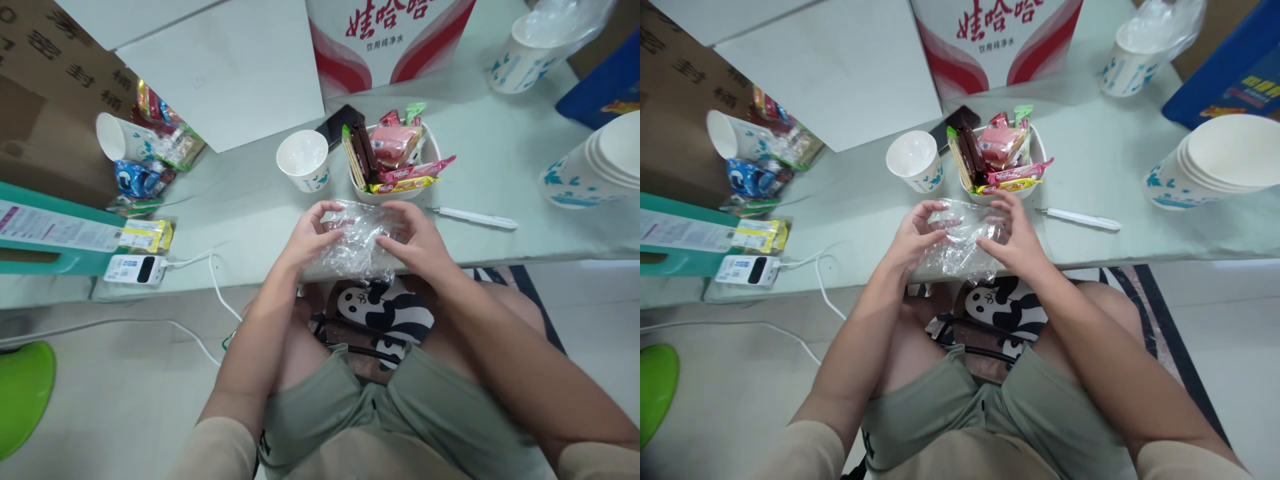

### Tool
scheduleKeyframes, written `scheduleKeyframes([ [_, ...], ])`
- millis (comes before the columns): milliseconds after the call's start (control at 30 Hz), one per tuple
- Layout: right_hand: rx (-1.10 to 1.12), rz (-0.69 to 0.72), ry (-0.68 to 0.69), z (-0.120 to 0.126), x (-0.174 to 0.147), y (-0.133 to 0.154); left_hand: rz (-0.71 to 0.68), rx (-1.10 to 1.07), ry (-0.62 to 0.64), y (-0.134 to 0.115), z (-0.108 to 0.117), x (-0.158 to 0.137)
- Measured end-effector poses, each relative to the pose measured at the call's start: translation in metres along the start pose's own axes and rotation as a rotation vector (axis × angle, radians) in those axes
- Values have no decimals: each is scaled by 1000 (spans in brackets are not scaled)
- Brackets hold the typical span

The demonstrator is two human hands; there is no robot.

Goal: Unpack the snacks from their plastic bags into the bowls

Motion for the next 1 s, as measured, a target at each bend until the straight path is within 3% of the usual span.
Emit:
scheduleKeyframes([
  [233,494,-305,128,-12,1,-5,-40,-141,-45,-12,-2,-3],
  [400,572,-350,93,-14,-6,7,136,-69,132,-9,-6,-5],
  [500,477,-398,173,-12,-7,9,182,43,112,-4,-7,-5],
  [633,319,-375,198,-8,-8,9,197,57,49,-3,-4,-5],
  [867,584,-323,170,0,-8,15,181,-171,102,-12,0,-8],
  [1000,342,-221,146,7,-6,12,150,-73,102,-10,2,-3],
])
Point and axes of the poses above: each hand's wrist, its own x-axis towards the middle knuckle, its own z-axis out of the back of the hand, y = z × x, the point moved 2 cm from there along x, towards the middle knuckle, and after that the axes turned 7 degrees about -z, right-handed, at the moved point
